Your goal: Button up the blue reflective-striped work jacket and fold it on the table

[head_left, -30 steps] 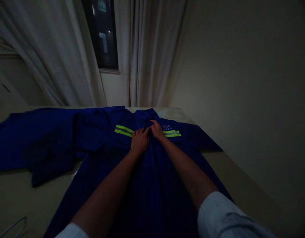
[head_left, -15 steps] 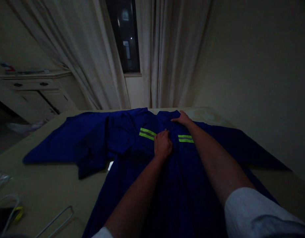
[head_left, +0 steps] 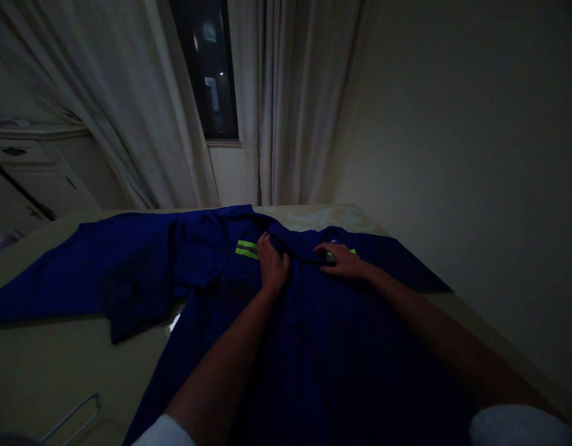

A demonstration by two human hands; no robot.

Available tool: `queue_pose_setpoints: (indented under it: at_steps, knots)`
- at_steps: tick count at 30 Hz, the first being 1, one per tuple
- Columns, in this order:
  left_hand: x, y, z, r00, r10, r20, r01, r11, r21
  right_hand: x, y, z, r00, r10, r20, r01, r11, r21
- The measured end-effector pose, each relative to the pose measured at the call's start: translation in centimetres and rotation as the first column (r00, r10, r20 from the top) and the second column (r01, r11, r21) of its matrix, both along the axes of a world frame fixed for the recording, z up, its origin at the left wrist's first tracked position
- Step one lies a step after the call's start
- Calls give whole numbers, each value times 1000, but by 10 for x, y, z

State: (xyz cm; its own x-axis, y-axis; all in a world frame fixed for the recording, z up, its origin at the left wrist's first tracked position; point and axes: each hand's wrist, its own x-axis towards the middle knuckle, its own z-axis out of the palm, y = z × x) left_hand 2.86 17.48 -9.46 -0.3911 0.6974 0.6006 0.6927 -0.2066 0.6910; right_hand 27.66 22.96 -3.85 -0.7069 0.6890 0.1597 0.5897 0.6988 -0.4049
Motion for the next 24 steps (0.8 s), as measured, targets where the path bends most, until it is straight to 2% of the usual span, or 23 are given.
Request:
queue_pose_setpoints:
  at_steps: [2, 4, 6, 9, 10, 11, 12, 14, 15, 16, 17, 18, 21, 22, 24]
  knots:
    - [-4, 1, -2, 999, -18, 41, 14, 996, 89, 2, -28, -6, 993, -107, -48, 110, 992, 69]
    - [-8, 3, -3, 996, -84, 42, 80, 993, 87, 6, -54, -10, 980, -196, -43, 201, 967, 156]
    - [-10, 5, -3, 990, -140, 30, 141, 990, -2, 20, -76, -14, 964, -265, 31, 251, 940, 230]
    - [-13, 4, 1, 986, -164, 7, 163, 971, -175, 67, -101, -14, 895, -425, 137, 372, 879, 298]
    - [-13, 2, 4, 985, -170, -9, 165, 964, -209, 88, -106, -13, 846, -513, 147, 451, 834, 319]
    - [-13, 0, 7, 985, -171, -25, 161, 960, -229, 110, -111, -12, 778, -613, 137, 543, 766, 343]
    - [-13, -3, 10, 985, -166, -45, 150, 959, -242, 132, -115, -12, 692, -714, 107, 639, 674, 370]
    - [-10, -8, 17, 984, -143, -104, 109, 954, -281, 170, -122, -15, 499, -866, 3, 789, 456, 411]
    - [-8, -11, 21, 980, -135, -144, 83, 944, -319, 184, -125, -18, 423, -906, -37, 833, 372, 409]
    - [-6, -13, 24, 970, -148, -194, 66, 925, -375, 195, -128, -22, 365, -929, -56, 865, 316, 391]
    - [-5, -15, 28, 952, -181, -245, 57, 896, -440, 202, -129, -26, 327, -943, -52, 887, 288, 360]
    - [-4, -16, 33, 930, -229, -289, 55, 861, -505, 206, -130, -29, 308, -951, -32, 903, 282, 325]
    - [-16, -21, 56, 849, -401, -344, 104, 765, -636, 207, -129, -36, 291, -956, 39, 924, 291, 248]
    - [-28, -24, 66, 829, -440, -344, 130, 752, -646, 206, -127, -36, 287, -957, 48, 926, 290, 241]
    - [-63, -35, 89, 828, -414, -379, 109, 781, -615, 205, -125, -35, 280, -958, 67, 929, 288, 233]
